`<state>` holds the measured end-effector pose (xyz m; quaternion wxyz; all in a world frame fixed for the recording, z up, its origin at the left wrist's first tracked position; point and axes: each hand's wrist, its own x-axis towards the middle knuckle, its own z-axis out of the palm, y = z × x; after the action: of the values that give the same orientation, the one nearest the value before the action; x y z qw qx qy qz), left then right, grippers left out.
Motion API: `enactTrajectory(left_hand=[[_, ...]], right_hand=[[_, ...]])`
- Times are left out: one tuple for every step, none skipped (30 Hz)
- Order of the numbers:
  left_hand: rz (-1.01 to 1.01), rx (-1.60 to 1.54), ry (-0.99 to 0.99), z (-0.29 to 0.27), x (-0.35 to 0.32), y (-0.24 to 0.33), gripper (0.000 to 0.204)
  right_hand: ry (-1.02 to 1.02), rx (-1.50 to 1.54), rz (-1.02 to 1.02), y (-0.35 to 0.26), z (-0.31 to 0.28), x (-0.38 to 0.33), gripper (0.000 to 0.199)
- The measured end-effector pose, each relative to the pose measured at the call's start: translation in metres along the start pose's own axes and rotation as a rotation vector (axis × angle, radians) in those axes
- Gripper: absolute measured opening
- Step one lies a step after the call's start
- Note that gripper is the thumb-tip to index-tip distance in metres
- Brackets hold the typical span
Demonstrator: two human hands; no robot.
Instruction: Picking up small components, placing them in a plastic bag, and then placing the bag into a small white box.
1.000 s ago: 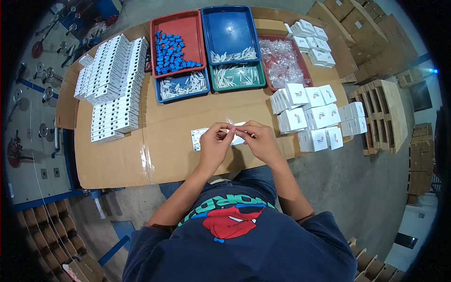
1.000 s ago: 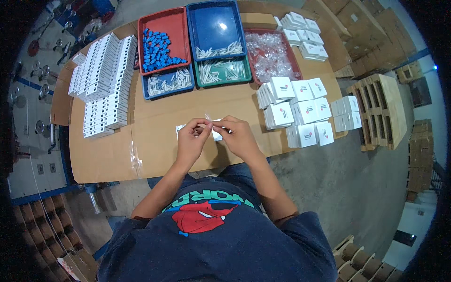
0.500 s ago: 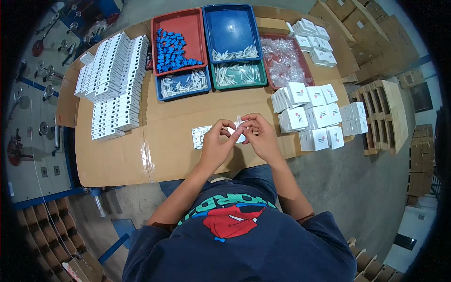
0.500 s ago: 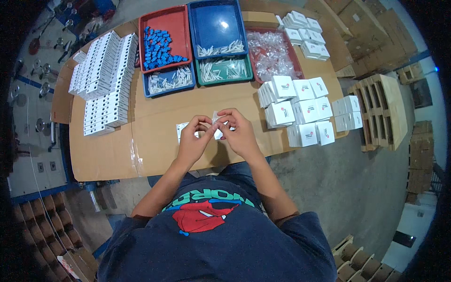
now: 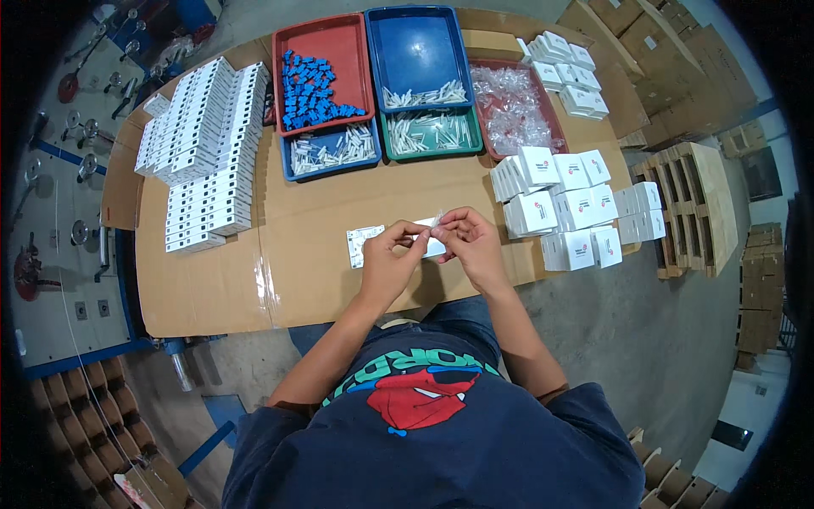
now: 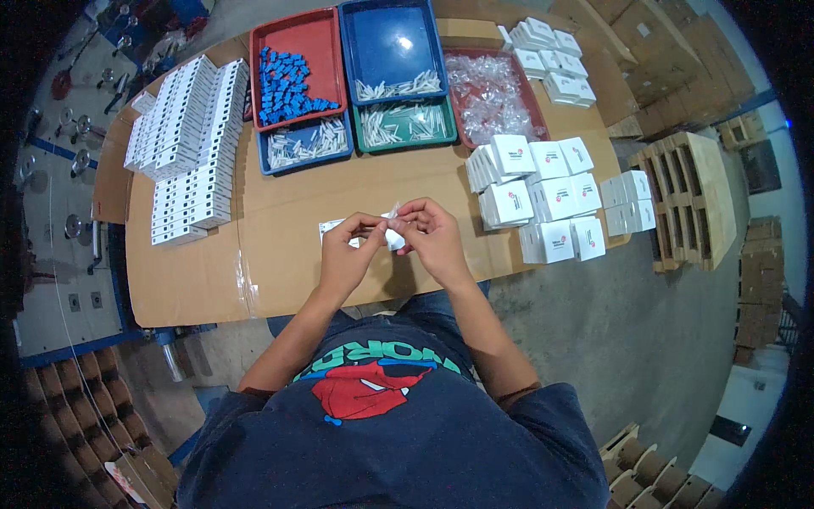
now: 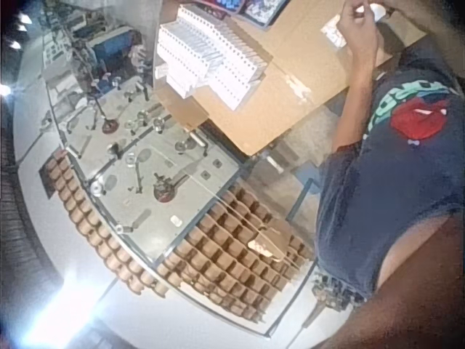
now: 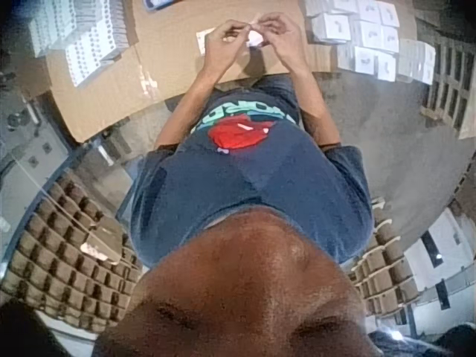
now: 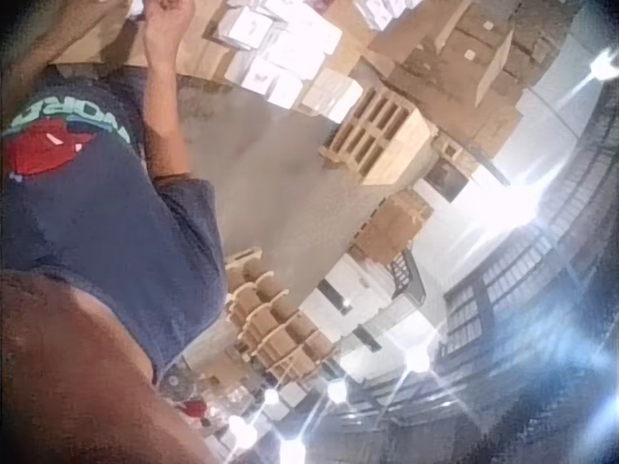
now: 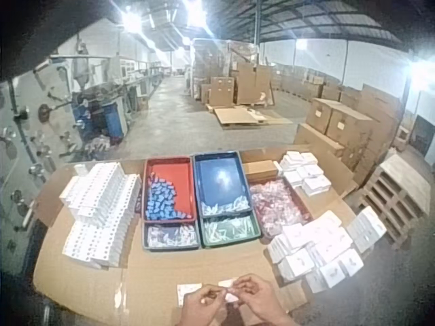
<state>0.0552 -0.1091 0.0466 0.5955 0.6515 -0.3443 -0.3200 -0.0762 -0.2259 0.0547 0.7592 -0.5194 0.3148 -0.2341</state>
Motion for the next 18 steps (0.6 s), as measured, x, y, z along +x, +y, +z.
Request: enactTrajectory(left_hand=[[0.001, 0.0, -0.003, 0.001, 0.0, -0.001, 0.013], [-0.033, -0.059, 0.012, 0.002, 0.0, -0.001, 0.012], [-0.067, -0.119, 0.028, 0.002, 0.0, -0.001, 0.011], [-0.066, -0.118, 0.026, 0.004, 0.001, 0.001, 0.011], [-0.044, -0.092, 0.065, 0.005, 0.0, 0.003, 0.01], [-0.022, -0.067, 0.103, 0.007, 0.0, 0.005, 0.009], [-0.02, -0.065, 0.101, 0.009, 0.0, 0.006, 0.009], [0.039, -0.031, 0.133, 0.01, 0.0, 0.006, 0.008], [0.098, 0.004, 0.166, 0.011, 0.0, 0.007, 0.006], [0.102, 0.006, 0.165, 0.013, -0.001, 0.008, 0.006], [0.151, 0.058, 0.192, 0.014, -0.001, 0.008, 0.006], [0.201, 0.11, 0.219, 0.015, -0.001, 0.008, 0.007], [0.21, 0.113, 0.217, 0.014, -0.002, 0.009, 0.007], [0.313, 0.284, 0.247, 0.013, -0.003, 0.01, 0.008], [0.416, 0.455, 0.277, 0.011, -0.003, 0.012, 0.009], [0.38, 0.433, 0.245, 0.01, -0.004, 0.009, 0.016], [0.389, 0.433, 0.241, 0.008, -0.001, 0.011, 0.016], [0.475, 0.488, 0.232, 0.005, 0.002, 0.013, 0.024]], right_hand=[[-0.004, -0.021, -0.025, 0.001, 0.001, 0.0, 0.023], [-0.01, -0.042, -0.048, 0.002, 0.002, 0.0, 0.023], [-0.009, -0.04, -0.05, 0.002, 0.004, 0.0, 0.023], [0.02, -0.04, -0.079, 0.0, 0.007, -0.001, 0.021], [0.05, -0.039, -0.108, -0.001, 0.01, -0.003, 0.018], [0.051, -0.038, -0.11, 0.001, 0.011, -0.003, 0.018], [0.075, -0.098, -0.141, 0.004, 0.013, -0.002, 0.015], [0.098, -0.158, -0.171, 0.005, 0.015, -0.002, 0.012], [0.098, -0.156, -0.175, 0.004, 0.017, -0.003, 0.012], [0.134, -0.358, -0.302, 0.002, 0.02, -0.006, 0.011], [0.172, -0.56, -0.431, 0.0, 0.023, -0.007, 0.012], [0.174, -0.557, -0.439, 0.0, 0.025, -0.008, 0.012], [0.18, -0.571, -0.467, 0.0, 0.027, -0.01, 0.014], [0.188, -0.584, -0.497, -0.001, 0.029, -0.011, 0.016], [0.192, -0.581, -0.508, -0.001, 0.029, -0.011, 0.016], [0.17, -0.552, -0.475, 0.0, 0.029, -0.011, 0.017], [0.149, -0.525, -0.44, 0.0, 0.027, -0.011, 0.017], [0.156, -0.524, -0.447, 0.0, 0.024, -0.01, 0.017]])
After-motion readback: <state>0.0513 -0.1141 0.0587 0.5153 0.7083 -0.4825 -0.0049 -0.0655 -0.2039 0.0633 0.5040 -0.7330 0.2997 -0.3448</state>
